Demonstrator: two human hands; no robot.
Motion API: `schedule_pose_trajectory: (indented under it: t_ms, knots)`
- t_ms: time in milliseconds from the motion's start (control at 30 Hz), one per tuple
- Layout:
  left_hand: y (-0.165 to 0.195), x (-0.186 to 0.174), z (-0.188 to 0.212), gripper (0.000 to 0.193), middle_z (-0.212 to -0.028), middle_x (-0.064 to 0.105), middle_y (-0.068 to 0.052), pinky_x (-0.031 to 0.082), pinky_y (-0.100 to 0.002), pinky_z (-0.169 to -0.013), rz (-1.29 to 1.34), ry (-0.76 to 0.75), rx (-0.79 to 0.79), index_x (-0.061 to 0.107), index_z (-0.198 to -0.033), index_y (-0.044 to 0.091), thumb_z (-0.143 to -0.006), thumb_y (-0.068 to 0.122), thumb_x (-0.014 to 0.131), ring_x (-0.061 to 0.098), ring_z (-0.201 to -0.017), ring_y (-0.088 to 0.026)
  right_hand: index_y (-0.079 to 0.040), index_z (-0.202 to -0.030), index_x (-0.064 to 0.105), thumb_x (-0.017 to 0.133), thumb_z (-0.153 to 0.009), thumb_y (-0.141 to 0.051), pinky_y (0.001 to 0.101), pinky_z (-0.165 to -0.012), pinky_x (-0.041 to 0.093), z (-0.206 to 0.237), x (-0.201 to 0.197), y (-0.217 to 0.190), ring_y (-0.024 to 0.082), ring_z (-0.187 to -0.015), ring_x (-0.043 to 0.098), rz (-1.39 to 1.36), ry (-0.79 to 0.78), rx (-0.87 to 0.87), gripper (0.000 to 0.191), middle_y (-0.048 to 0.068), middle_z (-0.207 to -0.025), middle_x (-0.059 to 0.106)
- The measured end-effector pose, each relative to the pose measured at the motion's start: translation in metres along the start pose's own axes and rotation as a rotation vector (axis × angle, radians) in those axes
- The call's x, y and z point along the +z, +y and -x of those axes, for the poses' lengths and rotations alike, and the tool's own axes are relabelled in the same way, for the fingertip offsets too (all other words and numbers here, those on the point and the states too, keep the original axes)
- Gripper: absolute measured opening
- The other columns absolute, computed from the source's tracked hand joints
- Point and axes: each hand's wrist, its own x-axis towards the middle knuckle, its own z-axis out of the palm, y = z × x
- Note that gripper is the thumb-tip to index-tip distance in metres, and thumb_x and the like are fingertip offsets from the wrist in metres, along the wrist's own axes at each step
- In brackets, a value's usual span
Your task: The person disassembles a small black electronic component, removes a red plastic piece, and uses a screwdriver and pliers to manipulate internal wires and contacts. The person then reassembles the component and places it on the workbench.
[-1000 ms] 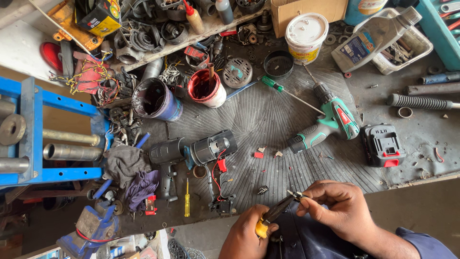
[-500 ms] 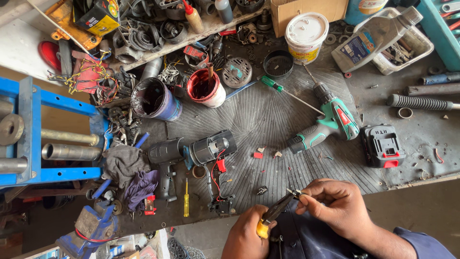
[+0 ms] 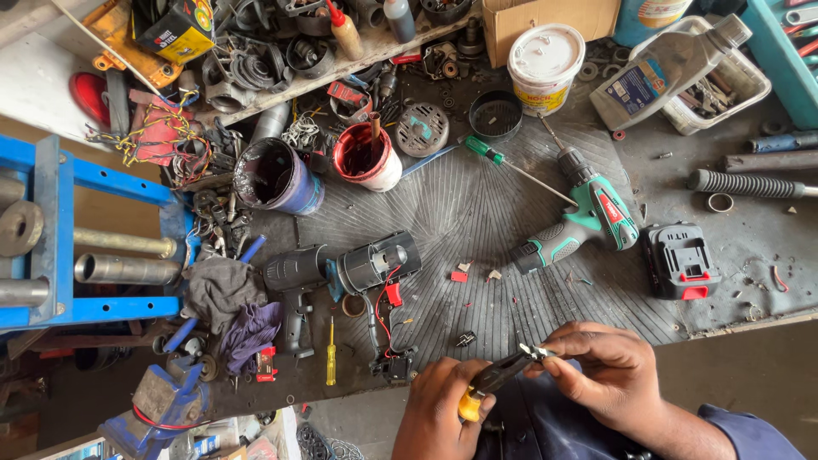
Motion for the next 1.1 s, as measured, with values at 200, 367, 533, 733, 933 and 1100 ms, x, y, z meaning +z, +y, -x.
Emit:
schedule_pose_trajectory:
  t_ms: [200, 367, 533, 733, 933, 1100]
  knots:
    - [-0.0012, 0.0038, 0.0003, 0.032, -0.096, 0.059, -0.011, 0.048, -0.049, -0.088, -0.004, 0.078, 0.023, 0.061, -0.117, 0.011, -0.09, 0.021, 0.075, 0.064, -0.095, -0.034, 0.005, -0.093, 0.078, 0.076, -0.084, -0.001, 0.0282, -0.071, 0.064, 0.0003, 0.0001, 0.0009, 0.019, -0.076, 0.08, -0.004, -0.002, -0.002, 0.011, 0.013, -0.083, 0.081]
    - [-0.0042, 0.0054, 0.0031, 0.023, -0.09, 0.057, -0.012, 0.049, -0.048, -0.085, 0.002, 0.072, -0.006, 0.06, -0.108, 0.01, -0.089, 0.014, 0.073, 0.064, -0.09, -0.034, 0.006, -0.091, 0.077, 0.076, -0.085, -0.002, 0.0288, -0.069, 0.064, 0.0033, 0.0024, 0.0013, 0.019, -0.075, 0.08, -0.048, -0.011, 0.024, 0.009, 0.014, -0.084, 0.08]
    - [-0.005, 0.0082, 0.0041, 0.026, -0.088, 0.056, -0.012, 0.05, -0.047, -0.084, -0.057, 0.12, -0.004, 0.06, -0.106, 0.011, -0.082, 0.003, 0.068, 0.064, -0.09, -0.035, 0.005, -0.09, 0.077, 0.076, -0.087, -0.002, 0.0293, -0.069, 0.064, 0.0043, 0.0026, 0.0017, 0.02, -0.075, 0.08, -0.061, -0.01, 0.033, 0.008, 0.014, -0.084, 0.08]
    - [-0.0029, 0.0067, 0.0007, 0.033, -0.09, 0.055, -0.014, 0.049, -0.048, -0.085, -0.071, 0.157, 0.091, 0.059, -0.111, 0.009, -0.081, 0.004, 0.07, 0.063, -0.091, -0.037, 0.006, -0.09, 0.078, 0.076, -0.086, -0.002, 0.0293, -0.068, 0.065, 0.0016, 0.0022, -0.0003, 0.021, -0.074, 0.081, -0.047, -0.009, 0.021, 0.009, 0.015, -0.084, 0.078]
    - [0.0004, 0.0011, -0.0006, 0.035, -0.1, 0.06, -0.01, 0.046, -0.047, -0.092, 0.017, 0.091, 0.09, 0.063, -0.12, 0.013, -0.087, 0.01, 0.073, 0.064, -0.098, -0.031, 0.006, -0.094, 0.076, 0.075, -0.085, -0.004, 0.0276, -0.068, 0.065, -0.0006, 0.0015, -0.005, 0.019, -0.075, 0.082, 0.053, -0.006, -0.109, 0.014, 0.014, -0.084, 0.08]
    - [-0.0007, 0.0019, 0.0007, 0.043, -0.104, 0.059, -0.01, 0.045, -0.046, -0.095, 0.025, 0.075, 0.123, 0.062, -0.131, 0.014, -0.089, 0.013, 0.074, 0.063, -0.101, -0.031, 0.007, -0.095, 0.077, 0.075, -0.086, -0.003, 0.0291, -0.07, 0.065, 0.0002, 0.0028, -0.004, 0.021, -0.077, 0.081, -0.006, -0.032, -0.104, 0.014, 0.014, -0.085, 0.08]
